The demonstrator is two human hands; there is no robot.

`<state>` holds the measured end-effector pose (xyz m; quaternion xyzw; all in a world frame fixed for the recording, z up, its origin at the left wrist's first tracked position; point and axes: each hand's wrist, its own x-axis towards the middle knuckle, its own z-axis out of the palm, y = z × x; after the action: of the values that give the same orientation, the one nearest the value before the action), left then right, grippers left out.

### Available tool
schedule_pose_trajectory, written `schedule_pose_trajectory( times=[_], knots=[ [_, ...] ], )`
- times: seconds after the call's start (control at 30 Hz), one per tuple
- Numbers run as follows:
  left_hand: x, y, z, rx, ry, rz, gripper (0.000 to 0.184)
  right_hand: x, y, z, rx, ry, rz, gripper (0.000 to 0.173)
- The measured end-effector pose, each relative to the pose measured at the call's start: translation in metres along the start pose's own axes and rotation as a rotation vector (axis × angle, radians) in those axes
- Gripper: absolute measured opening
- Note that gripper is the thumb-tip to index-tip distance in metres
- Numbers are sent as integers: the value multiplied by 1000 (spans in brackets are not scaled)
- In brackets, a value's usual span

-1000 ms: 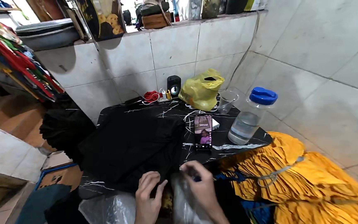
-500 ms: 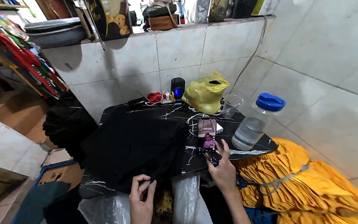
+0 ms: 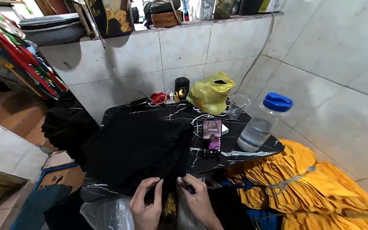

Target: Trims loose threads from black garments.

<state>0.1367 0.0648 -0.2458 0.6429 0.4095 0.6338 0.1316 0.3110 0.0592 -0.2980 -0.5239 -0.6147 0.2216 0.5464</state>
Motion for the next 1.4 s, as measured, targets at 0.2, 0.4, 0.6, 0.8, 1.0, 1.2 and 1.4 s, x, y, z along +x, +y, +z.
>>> schedule_pose_trajectory(
  times=[0.2,0.4,0.6,0.8,1.0,1.2,1.4],
  knots=[
    [1,-2,-16,-171,-80,-181,14,33,29,-47,-396,252,62,47],
    [-9,-9,-10,-223,-119,-190,5,50,48,-80,-594,354,75,84],
    [-11,-11,-4,-206,-115,-188,4,52,57,-83,-608,305,112,94],
    [-11,-10,-7,-232,-110,-174,4,37,45,-67,-426,308,43,61],
    [-18,-7,4,-266,-217,-144,6,-7,-10,2,324,-72,203,28],
    [-17,-6,1,-218,-192,-141,7,-19,-41,25,513,-52,321,11],
    [-8,-8,-3,-157,-56,-154,7,-18,-37,19,385,-128,157,20]
  ],
)
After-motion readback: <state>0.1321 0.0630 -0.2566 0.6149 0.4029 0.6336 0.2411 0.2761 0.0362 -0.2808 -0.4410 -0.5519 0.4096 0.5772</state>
